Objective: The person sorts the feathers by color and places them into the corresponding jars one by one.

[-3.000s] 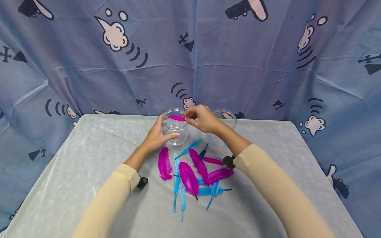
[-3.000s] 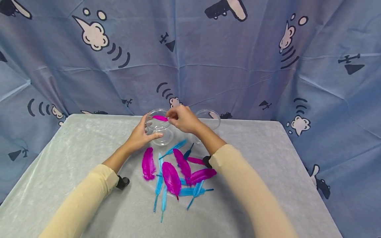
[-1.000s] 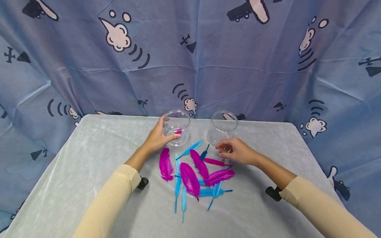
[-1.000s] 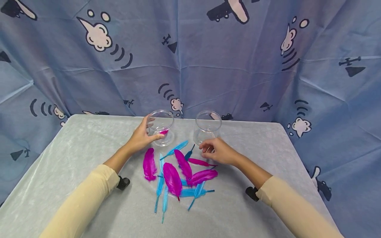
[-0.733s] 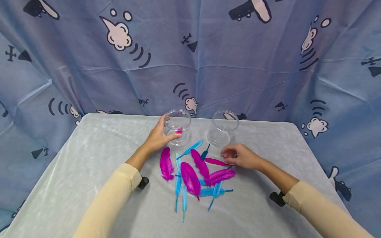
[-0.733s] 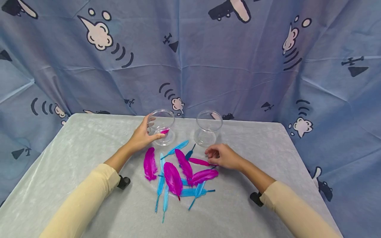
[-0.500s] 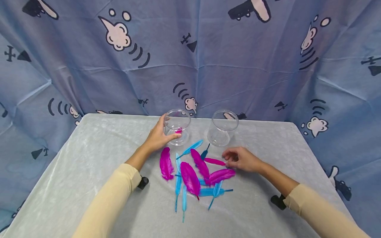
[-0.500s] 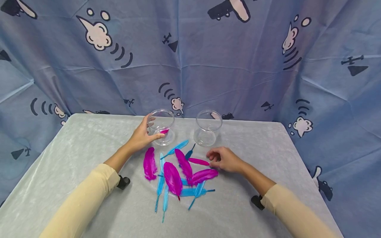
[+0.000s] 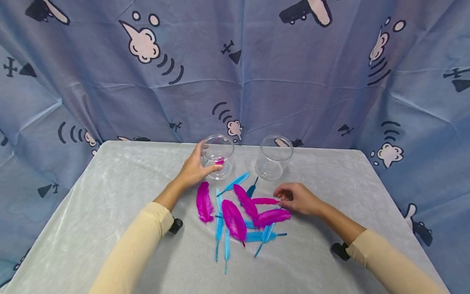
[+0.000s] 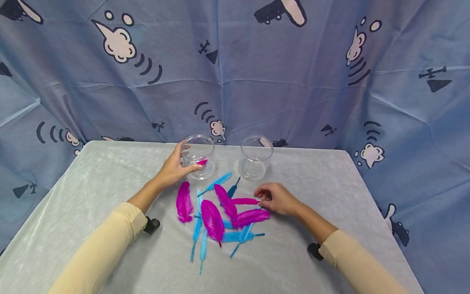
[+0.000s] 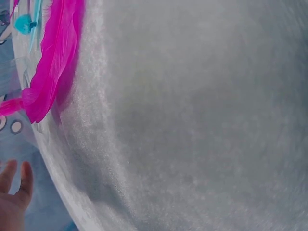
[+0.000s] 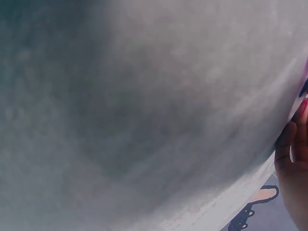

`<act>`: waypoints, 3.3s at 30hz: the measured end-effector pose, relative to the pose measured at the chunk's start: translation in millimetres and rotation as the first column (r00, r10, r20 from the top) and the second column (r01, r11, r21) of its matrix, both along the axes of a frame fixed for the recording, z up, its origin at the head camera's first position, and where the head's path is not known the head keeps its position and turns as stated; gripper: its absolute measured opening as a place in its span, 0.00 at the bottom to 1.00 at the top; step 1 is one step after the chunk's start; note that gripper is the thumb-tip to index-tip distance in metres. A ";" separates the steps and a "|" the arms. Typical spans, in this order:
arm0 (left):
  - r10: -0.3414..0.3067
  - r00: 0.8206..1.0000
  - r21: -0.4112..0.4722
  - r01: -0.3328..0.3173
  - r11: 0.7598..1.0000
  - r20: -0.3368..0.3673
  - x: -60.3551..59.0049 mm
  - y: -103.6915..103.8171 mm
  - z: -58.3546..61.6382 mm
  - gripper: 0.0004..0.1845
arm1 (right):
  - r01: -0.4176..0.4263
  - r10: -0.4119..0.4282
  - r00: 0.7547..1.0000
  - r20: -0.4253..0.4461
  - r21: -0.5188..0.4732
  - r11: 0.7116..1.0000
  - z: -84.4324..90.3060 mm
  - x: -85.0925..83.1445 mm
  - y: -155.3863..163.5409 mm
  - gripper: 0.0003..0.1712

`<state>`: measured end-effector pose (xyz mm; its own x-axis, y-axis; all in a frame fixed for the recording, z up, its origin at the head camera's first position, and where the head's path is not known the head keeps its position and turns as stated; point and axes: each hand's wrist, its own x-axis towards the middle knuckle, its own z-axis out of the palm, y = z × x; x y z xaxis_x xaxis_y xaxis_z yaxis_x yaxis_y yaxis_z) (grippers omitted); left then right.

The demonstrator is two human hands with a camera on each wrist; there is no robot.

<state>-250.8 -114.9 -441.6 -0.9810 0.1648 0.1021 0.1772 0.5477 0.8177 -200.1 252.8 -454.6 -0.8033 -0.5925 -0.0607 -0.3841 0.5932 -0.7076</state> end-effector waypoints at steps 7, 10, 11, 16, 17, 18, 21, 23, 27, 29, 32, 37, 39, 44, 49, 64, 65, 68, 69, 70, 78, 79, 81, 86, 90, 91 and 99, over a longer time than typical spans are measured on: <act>0.005 1.000 0.002 -0.005 1.000 0.007 1.0 -0.3 0.3 0.57 | 0.002 -0.002 1.000 0.019 -0.006 1.000 -1.3 -0.9 -0.2 0.10; 0.005 1.000 0.002 -0.005 1.000 0.006 0.9 -0.5 -0.8 0.57 | 0.011 -0.011 0.999 0.038 0.001 1.000 -0.6 -1.7 -0.9 0.10; 0.004 1.000 0.002 -0.004 1.000 0.004 0.7 -0.5 -1.2 0.57 | 0.017 -0.018 0.999 0.045 0.005 1.000 -0.2 -1.9 -1.1 0.09; -0.002 1.000 0.009 0.002 1.000 -0.008 0.2 -0.4 -2.8 0.57 | 0.046 -0.048 0.997 0.068 0.028 0.999 1.7 -2.8 -1.8 0.07; -0.004 1.000 0.009 0.004 1.000 -0.009 0.3 -0.4 -3.0 0.57 | 0.048 -0.050 0.997 0.065 0.031 0.998 2.0 -3.1 -1.9 0.07; -0.006 1.000 0.012 0.006 1.000 -0.010 0.5 -0.4 -3.1 0.57 | 0.050 -0.052 0.997 0.062 0.032 0.998 2.5 -3.4 -2.0 0.07; -0.003 1.000 0.013 0.003 1.000 -0.005 0.8 0.1 -3.0 0.57 | 0.052 -0.053 0.998 0.042 0.032 0.998 4.2 -4.1 -2.0 0.07; 0.000 1.000 0.011 0.000 1.000 -0.002 1.4 -0.2 -2.8 0.57 | 0.056 -0.057 0.998 0.025 0.029 0.998 6.4 -4.7 -2.7 0.07; 0.002 1.000 0.006 -0.002 1.000 -0.004 1.4 -0.2 -2.3 0.57 | 0.078 -0.077 0.997 -0.016 0.020 0.997 14.9 -6.4 -5.3 0.08; -0.001 1.000 0.003 0.001 1.000 -0.007 1.2 0.0 -2.0 0.57 | 0.091 -0.090 0.995 -0.033 0.020 0.996 21.0 -7.9 -7.0 0.08; 0.001 1.000 -0.003 -0.001 1.000 -0.005 1.4 0.6 -1.4 0.57 | 0.096 -0.095 0.993 -0.063 0.018 0.995 31.9 -10.8 -10.8 0.08; -0.002 1.000 -0.002 0.002 1.000 -0.003 1.7 0.4 -1.8 0.57 | 0.092 -0.090 0.989 -0.120 0.008 0.996 51.6 -15.0 -19.8 0.08; -0.005 1.000 -0.001 0.005 1.000 -0.007 1.5 0.5 -2.1 0.57 | 0.083 -0.081 0.987 -0.137 0.011 0.996 59.7 -15.6 -24.2 0.08; -0.004 1.000 -0.006 0.004 1.000 -0.010 1.5 0.7 -1.8 0.57 | 0.062 -0.056 0.985 -0.166 0.027 0.998 79.8 -18.6 -36.3 0.07; -0.001 1.000 -0.010 0.001 1.000 -0.010 1.5 0.2 -2.2 0.57 | 0.063 -0.059 0.979 -0.194 0.014 0.998 97.6 -28.0 -49.7 0.07; -0.002 1.000 -0.037 0.002 0.999 -0.006 2.0 0.2 -2.9 0.56 | 0.080 -0.087 0.962 -0.258 -0.035 0.996 133.8 -51.8 -84.1 0.07; -0.003 1.000 -0.041 0.002 0.999 -0.010 1.6 -0.1 -3.1 0.56 | 0.085 -0.093 0.961 -0.259 -0.040 0.996 136.2 -53.5 -86.1 0.07; -0.003 1.000 -0.051 0.002 0.999 -0.019 0.5 -1.4 -4.2 0.56 | 0.097 -0.107 0.959 -0.263 -0.051 0.994 141.4 -59.1 -93.4 0.07; -0.005 1.000 -0.054 0.004 0.999 -0.021 0.1 -2.0 -4.8 0.56 | 0.103 -0.113 0.958 -0.264 -0.049 0.993 142.2 -60.9 -96.5 0.07; -0.005 1.000 -0.057 0.003 0.998 -0.023 0.0 -2.1 -5.1 0.56 | 0.109 -0.118 0.957 -0.265 -0.046 0.993 142.4 -62.6 -99.8 0.07; -0.009 1.000 -0.057 0.008 0.998 -0.019 0.9 -1.5 -3.4 0.56 | 0.113 -0.111 0.964 -0.240 -0.007 0.994 140.4 -68.5 -122.2 0.08; -0.011 1.000 -0.056 0.010 0.998 -0.020 1.0 -1.4 -3.0 0.56 | 0.112 -0.110 0.966 -0.234 -0.004 0.994 139.8 -68.9 -123.9 0.08; -0.010 1.000 -0.054 0.008 0.998 -0.020 1.2 -1.5 -2.6 0.56 | 0.111 -0.109 0.969 -0.221 -0.003 0.994 137.9 -70.1 -126.7 0.08; -0.014 1.000 -0.050 0.013 0.999 -0.017 0.2 -1.6 -2.4 0.57 | 0.124 -0.122 0.973 -0.198 -0.003 0.992 133.2 -72.0 -132.0 0.08; -0.015 1.000 -0.053 0.014 0.999 -0.016 -1.6 -1.7 -3.0 0.56 | 0.131 -0.129 0.972 -0.195 -0.005 0.991 129.4 -72.8 -135.7 0.08; -0.014 1.000 -0.054 0.013 0.998 -0.015 -1.7 -1.9 -3.1 0.56 | 0.128 -0.126 0.972 -0.198 -0.006 0.992 128.2 -72.8 -136.6 0.08; -0.009 1.000 -0.061 0.008 0.998 -0.015 -1.9 -2.6 -3.0 0.56 | 0.077 -0.073 0.969 -0.236 0.006 0.997 119.3 -73.7 -144.4 0.08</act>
<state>-252.7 -117.5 -444.6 -0.9779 0.1794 0.1069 0.1944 0.5951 0.7797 -273.8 108.5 -335.3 -0.8380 -0.5307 0.1272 -0.4931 0.6364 -0.5932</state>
